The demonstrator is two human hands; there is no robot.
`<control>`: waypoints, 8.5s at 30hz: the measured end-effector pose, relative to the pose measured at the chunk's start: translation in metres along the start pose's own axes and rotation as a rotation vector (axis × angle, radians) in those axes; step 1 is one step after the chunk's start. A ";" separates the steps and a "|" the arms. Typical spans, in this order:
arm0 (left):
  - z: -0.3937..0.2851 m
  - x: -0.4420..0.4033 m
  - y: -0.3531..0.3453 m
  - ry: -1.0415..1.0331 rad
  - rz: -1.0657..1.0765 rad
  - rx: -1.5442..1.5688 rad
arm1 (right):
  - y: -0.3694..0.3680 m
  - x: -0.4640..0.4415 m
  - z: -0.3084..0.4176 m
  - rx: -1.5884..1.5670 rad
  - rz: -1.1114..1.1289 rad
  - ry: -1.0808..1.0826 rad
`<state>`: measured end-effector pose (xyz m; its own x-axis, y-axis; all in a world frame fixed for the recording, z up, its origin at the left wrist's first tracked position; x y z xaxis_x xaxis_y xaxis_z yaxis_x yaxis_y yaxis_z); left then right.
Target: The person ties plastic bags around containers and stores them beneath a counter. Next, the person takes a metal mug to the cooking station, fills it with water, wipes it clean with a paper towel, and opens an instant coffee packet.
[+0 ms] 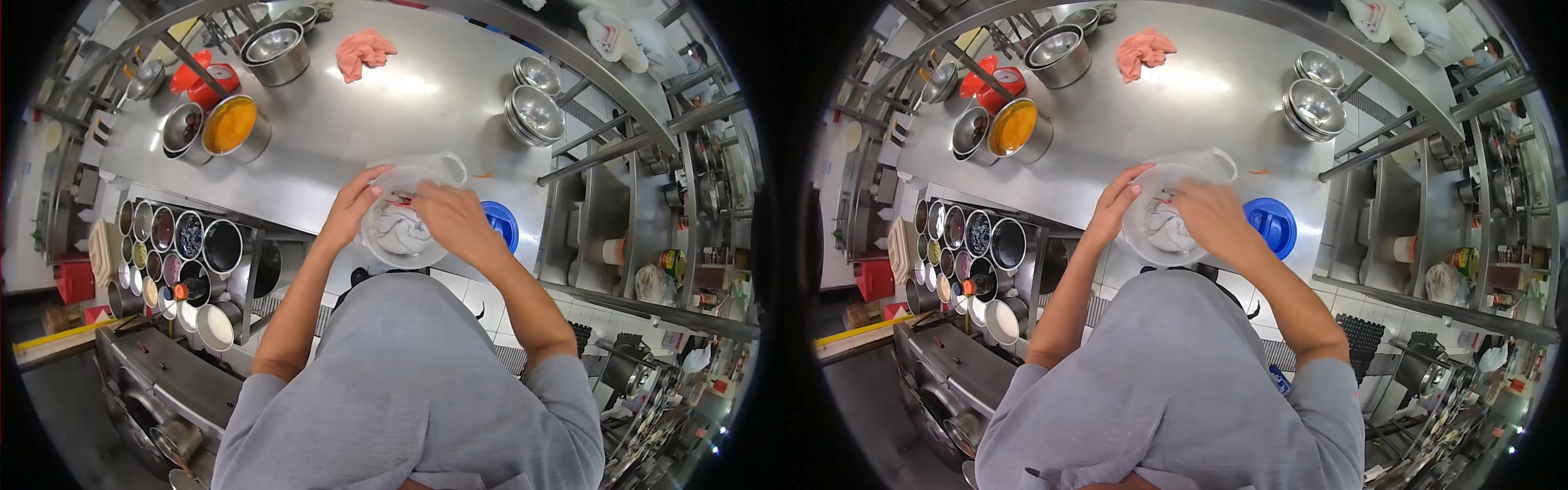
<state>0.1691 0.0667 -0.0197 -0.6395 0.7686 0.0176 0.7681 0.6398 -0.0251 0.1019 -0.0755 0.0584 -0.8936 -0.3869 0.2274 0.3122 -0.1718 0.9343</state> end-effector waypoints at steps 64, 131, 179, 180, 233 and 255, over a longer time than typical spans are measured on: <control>0.009 0.049 0.062 -0.057 0.210 0.172 | 0.036 -0.048 0.041 -0.123 -0.179 0.287; -0.136 -0.027 0.028 0.024 0.019 -0.216 | 0.115 -0.073 -0.084 -0.721 -0.306 -0.057; -0.092 -0.005 0.021 0.311 0.252 -0.312 | 0.056 -0.098 0.013 -0.996 0.109 0.618; -0.084 -0.003 0.035 0.364 0.225 -0.328 | 0.049 -0.100 0.004 -0.976 0.091 0.522; -0.109 -0.060 0.088 0.187 0.215 -1.292 | -0.013 -0.035 0.058 -0.626 -0.506 0.179; -0.071 -0.009 0.081 0.393 0.394 -0.390 | 0.046 -0.089 0.053 -0.236 -0.447 0.465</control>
<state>0.2392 0.1120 0.0493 -0.3081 0.8411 0.4446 0.9434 0.2097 0.2570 0.1787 -0.0013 0.0961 -0.7382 -0.5725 -0.3568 0.0547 -0.5780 0.8142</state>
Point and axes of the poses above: each hand's wrist, its own x-axis away from the middle knuckle, its own y-axis out of the back of the hand, z = x × y, the point moved 8 cm from there along -x, towards the middle knuckle, and after that the axes turned 15 degrees about z, right-handed, at the moved point
